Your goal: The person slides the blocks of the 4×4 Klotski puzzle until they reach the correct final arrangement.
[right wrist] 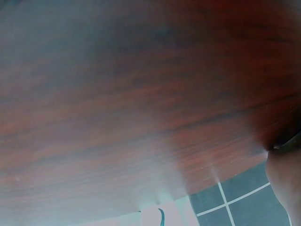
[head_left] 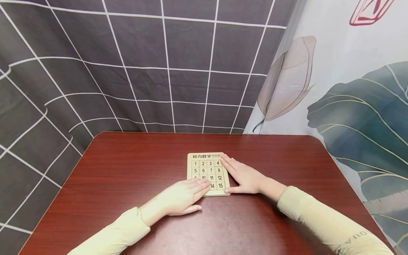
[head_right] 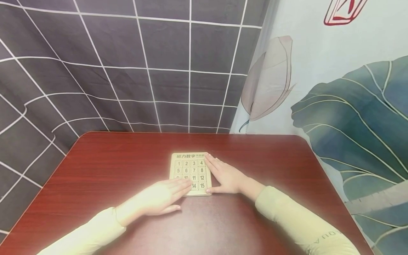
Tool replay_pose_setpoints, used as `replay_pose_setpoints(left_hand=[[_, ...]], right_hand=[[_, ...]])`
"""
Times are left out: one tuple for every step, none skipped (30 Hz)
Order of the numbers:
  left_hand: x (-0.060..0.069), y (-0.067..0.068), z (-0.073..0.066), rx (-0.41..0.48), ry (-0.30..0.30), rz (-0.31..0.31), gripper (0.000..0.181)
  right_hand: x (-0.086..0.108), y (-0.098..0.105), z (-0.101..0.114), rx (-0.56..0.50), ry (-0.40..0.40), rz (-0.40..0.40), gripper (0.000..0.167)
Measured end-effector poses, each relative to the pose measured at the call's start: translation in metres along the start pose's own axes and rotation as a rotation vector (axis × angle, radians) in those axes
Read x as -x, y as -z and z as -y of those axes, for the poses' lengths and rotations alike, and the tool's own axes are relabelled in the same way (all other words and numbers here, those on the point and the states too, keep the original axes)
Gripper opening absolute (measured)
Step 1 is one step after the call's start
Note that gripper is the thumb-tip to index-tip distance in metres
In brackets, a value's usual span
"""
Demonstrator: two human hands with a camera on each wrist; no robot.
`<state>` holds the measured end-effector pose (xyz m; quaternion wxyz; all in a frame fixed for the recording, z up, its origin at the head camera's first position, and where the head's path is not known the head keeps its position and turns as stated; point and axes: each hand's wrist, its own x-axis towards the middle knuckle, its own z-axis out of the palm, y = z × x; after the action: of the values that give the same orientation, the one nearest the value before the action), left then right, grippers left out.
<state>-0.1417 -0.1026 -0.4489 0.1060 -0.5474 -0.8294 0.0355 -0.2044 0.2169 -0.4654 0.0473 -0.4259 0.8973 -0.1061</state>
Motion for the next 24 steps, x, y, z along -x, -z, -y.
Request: replay_pose_setpoints(left_hand=[[0.0, 0.0, 0.0, 0.0, -0.001, -0.003, 0.066], [0.0, 0.0, 0.0, -0.002, -0.003, -0.006, 0.065], [0.0, 0.0, 0.0, -0.006, -0.004, -0.009, 0.064], [0.0, 0.0, 0.0, -0.012, -0.005, -0.012, 0.063], [0.0, 0.0, 0.001, -0.017, -0.005, -0.016, 0.062], [0.001, -0.001, 0.001, -0.021, -0.005, -0.019, 0.061], [0.002, -0.001, 0.002, -0.025, -0.004, -0.022, 0.06], [0.003, -0.001, 0.002, -0.028, -0.003, -0.024, 0.059], [0.005, -0.001, 0.003, -0.032, -0.002, -0.025, 0.059], [0.006, -0.001, 0.004, -0.036, 0.0, -0.024, 0.058], [0.008, -0.001, 0.004, -0.037, 0.003, -0.023, 0.058], [0.01, -0.001, 0.005, -0.041, 0.006, -0.023, 0.058], [0.012, -0.001, 0.006, -0.045, 0.008, -0.023, 0.057], [0.013, -0.001, 0.006, -0.047, 0.009, -0.026, 0.057], [0.015, 0.0, 0.007, -0.049, 0.008, -0.031, 0.057], [0.016, 0.001, 0.007, -0.052, 0.006, -0.037, 0.057], [0.016, 0.001, 0.007, -0.053, 0.004, -0.044, 0.057], [0.017, 0.002, 0.008, -0.056, 0.0, -0.052, 0.057], [0.017, 0.002, 0.008, -0.058, -0.004, -0.06, 0.058], [0.016, 0.003, 0.008, -0.061, -0.008, -0.067, 0.058], [0.015, 0.004, 0.007, -0.065, -0.01, -0.072, 0.058], [0.014, 0.004, 0.007, -0.068, -0.012, -0.076, 0.058], [0.011, 0.004, 0.007, -0.068, -0.014, -0.078, 0.059], [0.009, 0.004, 0.007, -0.065, -0.018, -0.078, 0.059]], right_hand=[[0.0, 0.0, 0.0, 0.002, -0.001, 0.002, 0.109], [0.0, 0.0, 0.0, 0.004, -0.001, 0.002, 0.11], [0.0, 0.0, -0.001, 0.007, -0.001, 0.002, 0.11], [0.0, -0.001, -0.001, 0.007, 0.0, 0.002, 0.11], [0.0, -0.001, -0.001, 0.01, 0.001, 0.001, 0.11], [0.0, -0.001, -0.001, 0.012, 0.001, 0.002, 0.11], [0.0, -0.001, -0.001, 0.013, 0.0, 0.003, 0.11], [0.0, -0.001, -0.001, 0.011, 0.0, 0.003, 0.11], [0.0, -0.001, -0.001, 0.008, 0.0, 0.004, 0.11], [0.0, -0.001, -0.001, 0.006, 0.001, 0.004, 0.11], [0.0, 0.0, 0.0, 0.005, 0.0, 0.006, 0.11], [0.0, 0.0, 0.0, 0.004, 0.0, 0.006, 0.11], [0.0, 0.0, 0.0, 0.003, 0.0, 0.005, 0.11], [0.0, 0.0, 0.0, 0.002, 0.001, 0.004, 0.11], [0.0, 0.0, 0.0, 0.003, 0.002, 0.003, 0.11], [0.0, 0.001, 0.0, 0.006, 0.002, 0.003, 0.11], [0.0, 0.001, 0.0, 0.008, 0.002, 0.003, 0.11], [0.0, 0.001, 0.001, 0.007, 0.003, 0.001, 0.11], [0.0, 0.001, 0.001, 0.007, 0.001, 0.003, 0.11], [0.0, 0.001, 0.001, 0.007, -0.001, 0.004, 0.11], [-0.001, 0.001, 0.001, 0.007, -0.003, 0.007, 0.11], [-0.001, 0.001, 0.001, 0.006, -0.006, 0.008, 0.11], [-0.001, 0.001, 0.001, 0.006, -0.007, 0.009, 0.11], [-0.001, 0.001, 0.001, 0.006, -0.008, 0.01, 0.11]])
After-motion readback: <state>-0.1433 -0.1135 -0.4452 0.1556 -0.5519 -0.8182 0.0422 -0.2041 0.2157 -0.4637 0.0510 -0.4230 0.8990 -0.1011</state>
